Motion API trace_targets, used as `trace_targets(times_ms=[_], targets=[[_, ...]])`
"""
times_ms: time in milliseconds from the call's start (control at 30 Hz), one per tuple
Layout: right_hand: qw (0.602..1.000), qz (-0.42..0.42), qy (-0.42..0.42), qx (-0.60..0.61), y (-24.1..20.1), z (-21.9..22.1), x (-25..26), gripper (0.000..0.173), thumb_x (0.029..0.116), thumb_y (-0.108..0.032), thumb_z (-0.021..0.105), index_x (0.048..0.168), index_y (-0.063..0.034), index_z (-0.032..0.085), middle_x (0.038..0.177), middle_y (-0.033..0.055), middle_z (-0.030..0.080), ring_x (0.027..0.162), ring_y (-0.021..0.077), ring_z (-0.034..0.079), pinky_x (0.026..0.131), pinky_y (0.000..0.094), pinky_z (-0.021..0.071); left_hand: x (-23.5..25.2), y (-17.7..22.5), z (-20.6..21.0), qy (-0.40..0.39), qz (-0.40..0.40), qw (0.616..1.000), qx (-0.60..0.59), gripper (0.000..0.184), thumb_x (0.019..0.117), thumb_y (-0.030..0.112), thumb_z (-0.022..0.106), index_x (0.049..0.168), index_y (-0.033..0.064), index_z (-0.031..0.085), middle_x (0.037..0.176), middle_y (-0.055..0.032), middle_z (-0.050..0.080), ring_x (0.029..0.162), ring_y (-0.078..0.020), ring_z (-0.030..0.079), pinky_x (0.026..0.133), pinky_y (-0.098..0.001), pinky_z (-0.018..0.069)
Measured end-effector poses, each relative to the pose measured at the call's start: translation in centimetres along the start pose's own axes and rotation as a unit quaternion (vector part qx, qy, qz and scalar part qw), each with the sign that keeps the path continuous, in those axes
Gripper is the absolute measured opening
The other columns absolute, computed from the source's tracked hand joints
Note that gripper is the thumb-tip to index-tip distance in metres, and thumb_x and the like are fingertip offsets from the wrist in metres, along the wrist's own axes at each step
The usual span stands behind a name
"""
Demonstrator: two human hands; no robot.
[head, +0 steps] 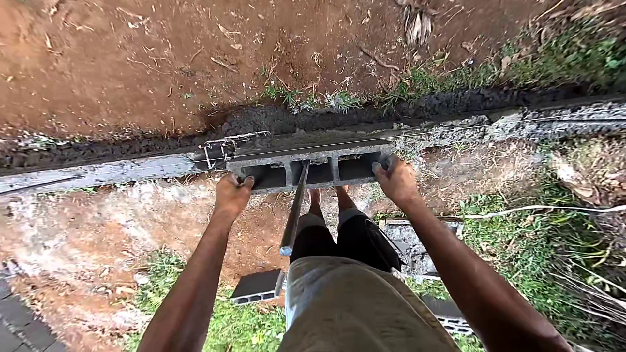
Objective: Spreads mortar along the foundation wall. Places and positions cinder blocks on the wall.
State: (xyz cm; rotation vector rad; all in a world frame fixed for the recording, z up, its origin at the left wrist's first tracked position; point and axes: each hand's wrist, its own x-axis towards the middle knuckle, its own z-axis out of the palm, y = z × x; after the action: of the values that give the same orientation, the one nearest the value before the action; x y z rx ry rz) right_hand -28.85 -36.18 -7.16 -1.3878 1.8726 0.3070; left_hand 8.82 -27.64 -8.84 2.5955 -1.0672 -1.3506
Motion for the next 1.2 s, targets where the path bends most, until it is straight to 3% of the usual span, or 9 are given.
trace_targets(times_ms=[200, 333, 600, 667, 733, 800, 933, 1067, 1200], targets=[[1.000, -0.013, 0.011, 0.008, 0.8, 0.7, 0.6, 0.037, 0.1029, -0.036, 0.060, 0.100, 0.0008, 0.064, 0.083, 0.0233, 0.067, 0.084, 0.0446, 0.069, 0.073, 0.0651, 0.0519, 0.7, -0.1, 0.5, -0.007, 0.000, 1.000, -0.001, 0.030, 0.1021, 0.026, 0.064, 0.094, -0.0034, 0.064, 0.083, -0.0214, 0.063, 0.075, -0.0356, 0.062, 0.070, -0.0607, 0.0488], [1.000, 0.018, -0.022, 0.006, 0.7, 0.3, 1.2, 0.038, 0.1025, -0.037, 0.059, 0.107, 0.0005, 0.064, 0.092, 0.0239, 0.069, 0.094, 0.0443, 0.069, 0.082, 0.0648, 0.0518, 0.8, 0.2, 0.8, -0.012, 0.006, 1.000, -0.005, 0.029, 0.1019, 0.024, 0.064, 0.101, -0.0050, 0.064, 0.094, -0.0229, 0.067, 0.090, -0.0360, 0.065, 0.085, -0.0621, 0.0502], [0.999, 0.010, -0.041, 0.017, 0.7, -0.1, 2.0, 0.035, 0.1027, -0.035, 0.058, 0.110, -0.0006, 0.063, 0.095, 0.0226, 0.069, 0.097, 0.0424, 0.069, 0.082, 0.0630, 0.0524, 0.9, -0.3, 1.3, 0.000, 0.018, 1.000, 0.006, 0.031, 0.1015, 0.027, 0.064, 0.099, -0.0036, 0.063, 0.087, -0.0206, 0.064, 0.078, -0.0321, 0.063, 0.072, -0.0583, 0.0503], [0.999, 0.002, -0.038, 0.021, 0.8, 0.0, 2.2, 0.039, 0.1021, -0.034, 0.060, 0.114, 0.0026, 0.063, 0.101, 0.0264, 0.069, 0.102, 0.0461, 0.068, 0.087, 0.0655, 0.0515, 1.1, -0.8, 1.4, -0.002, 0.020, 1.000, 0.000, 0.033, 0.1015, 0.029, 0.064, 0.105, -0.0039, 0.064, 0.092, -0.0217, 0.066, 0.082, -0.0327, 0.065, 0.076, -0.0593, 0.0520], [0.999, 0.000, -0.038, 0.021, 0.8, 0.0, 2.4, 0.039, 0.1017, -0.034, 0.060, 0.114, 0.0028, 0.062, 0.103, 0.0270, 0.069, 0.104, 0.0462, 0.068, 0.088, 0.0653, 0.0511, 0.7, -1.7, 1.2, -0.005, 0.024, 1.000, 0.003, 0.033, 0.1006, 0.034, 0.065, 0.107, 0.0010, 0.064, 0.092, -0.0164, 0.066, 0.079, -0.0271, 0.064, 0.072, -0.0545, 0.0532], [0.999, 0.001, -0.043, 0.019, 0.6, -0.1, 2.5, 0.038, 0.1019, -0.034, 0.060, 0.113, 0.0022, 0.062, 0.102, 0.0264, 0.069, 0.104, 0.0455, 0.068, 0.087, 0.0643, 0.0510, 0.5, -1.7, 1.1, -0.005, 0.024, 1.000, 0.005, 0.031, 0.1002, 0.033, 0.065, 0.107, 0.0025, 0.064, 0.091, -0.0142, 0.065, 0.076, -0.0240, 0.063, 0.070, -0.0514, 0.0531], [0.999, -0.007, -0.036, 0.015, 0.8, 0.1, 3.0, 0.037, 0.1013, -0.033, 0.060, 0.112, 0.0021, 0.062, 0.102, 0.0265, 0.068, 0.103, 0.0453, 0.068, 0.087, 0.0644, 0.0512, 1.7, -0.3, 1.7, 0.017, 0.013, 1.000, -0.005, 0.027, 0.0995, 0.025, 0.067, 0.099, -0.0021, 0.065, 0.087, -0.0135, 0.066, 0.078, -0.0212, 0.062, 0.077, -0.0482, 0.0528], [0.999, -0.015, -0.031, 0.016, 0.8, 0.2, 2.9, 0.045, 0.1010, -0.034, 0.063, 0.117, 0.0072, 0.062, 0.110, 0.0328, 0.067, 0.109, 0.0513, 0.065, 0.092, 0.0695, 0.0491, 1.9, -0.4, 1.6, 0.022, 0.008, 1.000, 0.019, 0.033, 0.0991, 0.028, 0.067, 0.095, -0.0051, 0.064, 0.085, -0.0180, 0.065, 0.078, -0.0284, 0.063, 0.076, -0.0548, 0.0521], [0.999, -0.041, -0.019, 0.014, 1.0, 0.2, 3.1, 0.042, 0.1015, -0.032, 0.063, 0.114, 0.0077, 0.062, 0.105, 0.0334, 0.067, 0.105, 0.0537, 0.065, 0.090, 0.0727, 0.0482, 1.6, 0.7, 1.5, 0.010, -0.011, 1.000, 0.011, 0.030, 0.0996, 0.025, 0.066, 0.097, -0.0049, 0.066, 0.087, -0.0198, 0.067, 0.081, -0.0317, 0.066, 0.079, -0.0573, 0.0530]])
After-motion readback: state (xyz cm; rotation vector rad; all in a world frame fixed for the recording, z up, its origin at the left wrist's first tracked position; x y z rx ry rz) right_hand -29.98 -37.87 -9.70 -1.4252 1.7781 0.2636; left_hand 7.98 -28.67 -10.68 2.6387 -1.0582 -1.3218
